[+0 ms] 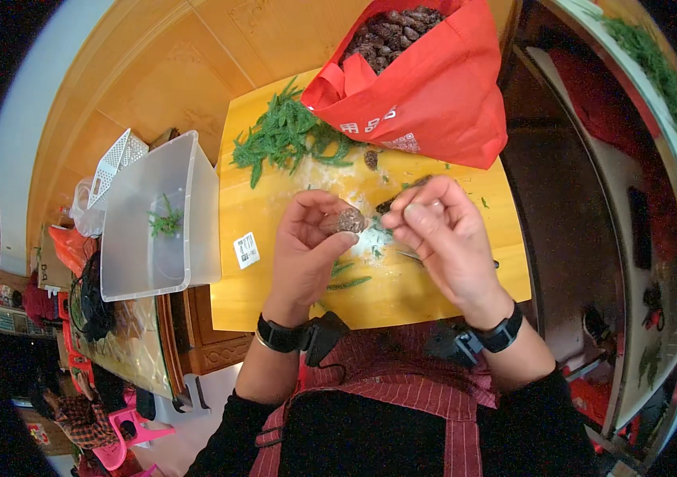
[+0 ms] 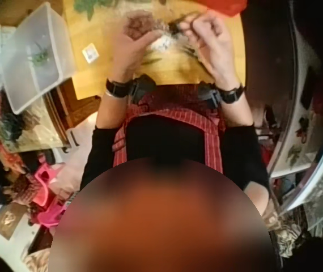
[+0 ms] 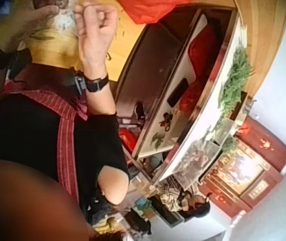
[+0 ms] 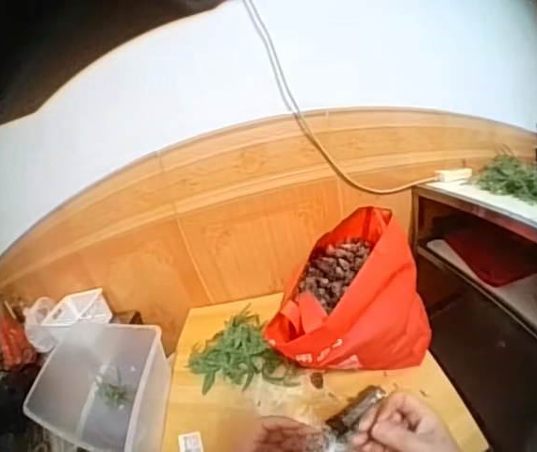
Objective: Trimming and assembling artificial green branches using pliers at a workbench.
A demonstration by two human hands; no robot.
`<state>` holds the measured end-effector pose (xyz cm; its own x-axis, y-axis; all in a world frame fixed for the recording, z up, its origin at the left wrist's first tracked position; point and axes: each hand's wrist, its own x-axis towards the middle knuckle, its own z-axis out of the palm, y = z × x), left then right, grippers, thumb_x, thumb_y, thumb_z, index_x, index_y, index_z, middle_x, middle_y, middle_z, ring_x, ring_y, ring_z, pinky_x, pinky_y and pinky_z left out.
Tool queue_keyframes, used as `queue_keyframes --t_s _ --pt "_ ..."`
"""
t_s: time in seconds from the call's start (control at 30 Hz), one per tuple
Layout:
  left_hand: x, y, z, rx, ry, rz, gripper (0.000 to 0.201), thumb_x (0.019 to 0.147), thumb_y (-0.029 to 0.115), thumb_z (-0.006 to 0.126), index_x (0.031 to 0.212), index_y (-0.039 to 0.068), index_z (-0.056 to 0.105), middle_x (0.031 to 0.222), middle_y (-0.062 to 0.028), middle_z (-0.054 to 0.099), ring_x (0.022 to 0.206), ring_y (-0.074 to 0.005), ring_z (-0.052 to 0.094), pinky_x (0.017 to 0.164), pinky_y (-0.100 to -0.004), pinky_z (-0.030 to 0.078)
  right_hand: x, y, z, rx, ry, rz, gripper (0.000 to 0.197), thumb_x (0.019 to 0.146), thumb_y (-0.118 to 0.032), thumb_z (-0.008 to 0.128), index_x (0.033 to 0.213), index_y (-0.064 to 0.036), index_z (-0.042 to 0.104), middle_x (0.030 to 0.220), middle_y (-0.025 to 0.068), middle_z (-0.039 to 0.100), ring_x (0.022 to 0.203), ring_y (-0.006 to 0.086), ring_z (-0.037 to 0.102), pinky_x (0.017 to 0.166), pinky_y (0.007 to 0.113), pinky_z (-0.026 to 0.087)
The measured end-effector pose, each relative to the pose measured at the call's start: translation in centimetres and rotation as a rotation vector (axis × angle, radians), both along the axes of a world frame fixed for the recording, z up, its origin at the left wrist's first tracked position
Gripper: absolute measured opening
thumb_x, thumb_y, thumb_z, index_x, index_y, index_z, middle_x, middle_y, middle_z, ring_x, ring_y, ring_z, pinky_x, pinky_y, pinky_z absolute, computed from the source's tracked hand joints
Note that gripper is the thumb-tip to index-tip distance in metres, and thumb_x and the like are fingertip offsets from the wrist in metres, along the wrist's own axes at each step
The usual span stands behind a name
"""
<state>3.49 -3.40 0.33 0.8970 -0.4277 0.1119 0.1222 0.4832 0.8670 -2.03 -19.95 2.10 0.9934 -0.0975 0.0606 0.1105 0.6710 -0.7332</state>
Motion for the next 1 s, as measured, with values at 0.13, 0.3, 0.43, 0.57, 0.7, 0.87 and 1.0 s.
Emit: queue_keyframes --t_s 0.13,0.3,0.43,0.57,0.7,0.87,1.0 --pt "-0.5 -0.1 0.0 0.006 0.007 -0.059 0.037 0.072 -0.009 0.062 0.105 0.001 0.048 0.101 -0.0074 0.055 0.093 -0.0143 0.055 0.081 -0.0261 0.046 -0.4 1.0 -0.6 -0.072 -0.023 -0.023 0.008 0.085 -0.004 0.052 0.086 -0.0066 0.045 0.092 0.0062 0.052 0.081 0.0134 0.057 0.07 0.022 0.048" --pt "-0.9 -0.2 -0.1 -0.093 -0.087 -0.07 0.036 0.074 -0.012 0.056 0.106 0.001 0.047 0.102 -0.0088 0.053 0.093 -0.0182 0.057 0.083 -0.0308 0.047 -0.6 1.1 -1.4 -0.362 -0.122 -0.139 0.012 0.081 0.002 0.055 0.086 -0.0044 0.045 0.086 0.0056 0.053 0.076 0.0108 0.056 0.069 0.021 0.045" --pt "-1.1 -0.2 0.0 -0.091 -0.047 -0.054 0.034 0.075 -0.011 0.056 0.105 0.001 0.047 0.102 -0.0092 0.053 0.094 -0.0188 0.057 0.085 -0.0329 0.047 -0.9 1.0 -1.2 -0.505 -0.063 -0.2 0.013 0.078 0.005 0.056 0.088 -0.0017 0.051 0.083 0.0046 0.052 0.073 0.009 0.052 0.067 0.019 0.041" --pt "-1.1 -0.1 -0.5 -0.066 -0.111 -0.023 0.032 0.075 -0.011 0.055 0.103 0.001 0.047 0.103 -0.0093 0.052 0.095 -0.0193 0.056 0.085 -0.0345 0.048 -1.1 1.1 -0.8 -0.867 -0.197 -0.226 0.015 0.075 0.007 0.056 0.087 -0.0002 0.059 0.08 0.0034 0.051 0.071 0.0089 0.047 0.066 0.02 0.038" --pt "-1.3 -0.3 -0.3 -0.095 -0.075 -0.028 0.034 0.073 -0.011 0.06 0.102 0.001 0.048 0.104 -0.0056 0.049 0.1 -0.0152 0.051 0.085 -0.0285 0.045 -1.0 1.4 -0.8 -0.828 -0.174 -0.277 0.014 0.075 0.008 0.055 0.085 0.0002 0.06 0.079 0.0031 0.05 0.072 0.0092 0.046 0.065 0.02 0.037" --pt "-1.6 -0.5 0.0 -0.042 -0.116 -0.001 0.035 0.072 -0.012 0.061 0.103 0.001 0.049 0.104 -0.0048 0.046 0.098 -0.0142 0.051 0.083 -0.0261 0.044 -1.1 1.7 -1.1 -0.894 -0.21 -0.346 0.014 0.074 0.008 0.055 0.085 0.0001 0.06 0.079 0.0044 0.051 0.073 0.0106 0.047 0.065 0.021 0.038" --pt "-1.5 -0.4 -0.8 -0.033 -0.239 0.056 0.043 0.068 -0.014 0.061 0.106 0.0 0.048 0.111 -0.0082 0.045 0.097 -0.0182 0.053 0.085 -0.0298 0.044 -1.3 1.9 -1.1 -1.003 -0.293 -0.413 0.015 0.073 0.008 0.056 0.084 -0.0004 0.061 0.078 0.0057 0.052 0.072 0.0122 0.049 0.065 0.021 0.038"
